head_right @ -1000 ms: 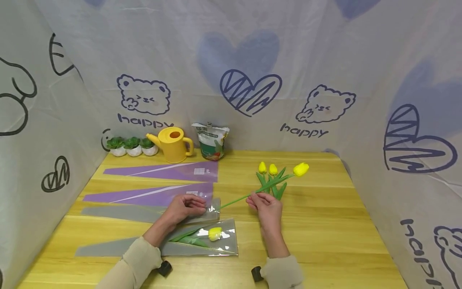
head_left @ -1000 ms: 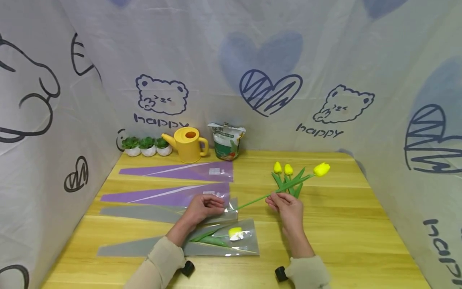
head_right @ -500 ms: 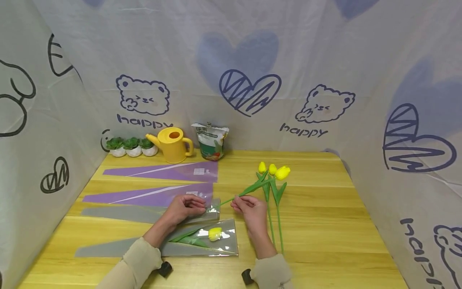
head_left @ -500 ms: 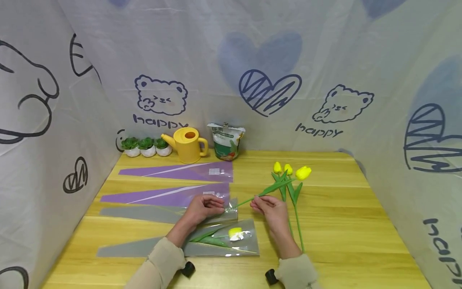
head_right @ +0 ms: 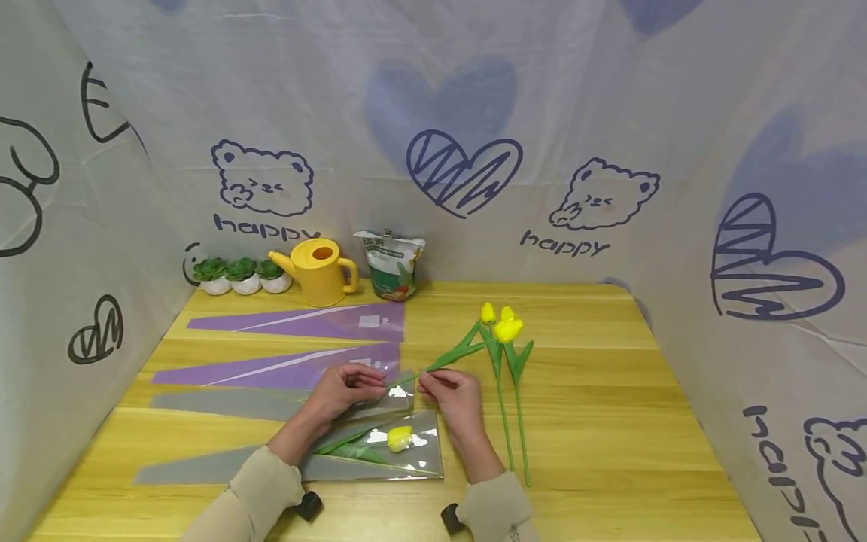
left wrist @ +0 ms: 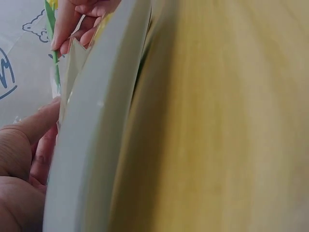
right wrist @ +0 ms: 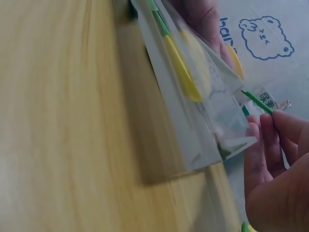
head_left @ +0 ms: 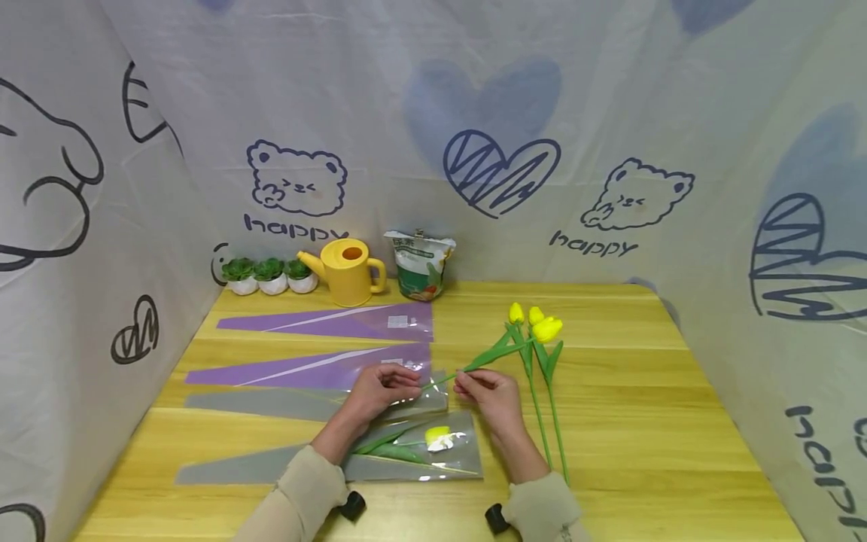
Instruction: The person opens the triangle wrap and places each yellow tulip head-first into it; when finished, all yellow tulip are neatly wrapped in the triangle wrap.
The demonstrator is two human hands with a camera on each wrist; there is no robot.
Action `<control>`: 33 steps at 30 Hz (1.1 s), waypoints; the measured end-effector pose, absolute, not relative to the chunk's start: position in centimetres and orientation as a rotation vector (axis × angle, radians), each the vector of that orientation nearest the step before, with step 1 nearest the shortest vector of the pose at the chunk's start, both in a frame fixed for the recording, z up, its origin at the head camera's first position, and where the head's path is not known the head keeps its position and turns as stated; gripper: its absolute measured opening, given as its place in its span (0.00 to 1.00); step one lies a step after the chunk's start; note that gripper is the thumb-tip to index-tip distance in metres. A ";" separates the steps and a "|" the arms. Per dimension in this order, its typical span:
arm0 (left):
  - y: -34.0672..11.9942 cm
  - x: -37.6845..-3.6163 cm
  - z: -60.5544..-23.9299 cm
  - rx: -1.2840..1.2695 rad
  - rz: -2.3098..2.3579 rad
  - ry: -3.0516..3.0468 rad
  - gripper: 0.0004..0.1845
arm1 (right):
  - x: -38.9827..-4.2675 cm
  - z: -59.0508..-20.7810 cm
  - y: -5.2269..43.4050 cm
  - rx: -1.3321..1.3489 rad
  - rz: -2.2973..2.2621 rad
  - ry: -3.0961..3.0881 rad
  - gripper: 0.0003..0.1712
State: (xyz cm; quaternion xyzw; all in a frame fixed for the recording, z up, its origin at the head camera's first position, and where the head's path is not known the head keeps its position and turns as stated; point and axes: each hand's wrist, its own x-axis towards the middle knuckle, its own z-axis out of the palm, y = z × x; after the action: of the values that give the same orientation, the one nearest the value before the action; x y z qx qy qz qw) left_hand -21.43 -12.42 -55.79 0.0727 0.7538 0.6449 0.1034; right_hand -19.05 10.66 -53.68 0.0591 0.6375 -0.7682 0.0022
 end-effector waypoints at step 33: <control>-11.2 -21.4 -55.9 0.262 1.985 2.209 0.15 | -18.5 -54.3 9.9 0.254 -2.071 2.273 0.12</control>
State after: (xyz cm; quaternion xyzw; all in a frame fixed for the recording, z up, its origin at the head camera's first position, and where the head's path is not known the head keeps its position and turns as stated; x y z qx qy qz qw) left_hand -21.40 -11.18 -55.88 0.0875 0.7385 0.6638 0.0800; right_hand -18.54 9.91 -54.25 0.0822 0.7363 -0.6711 0.0280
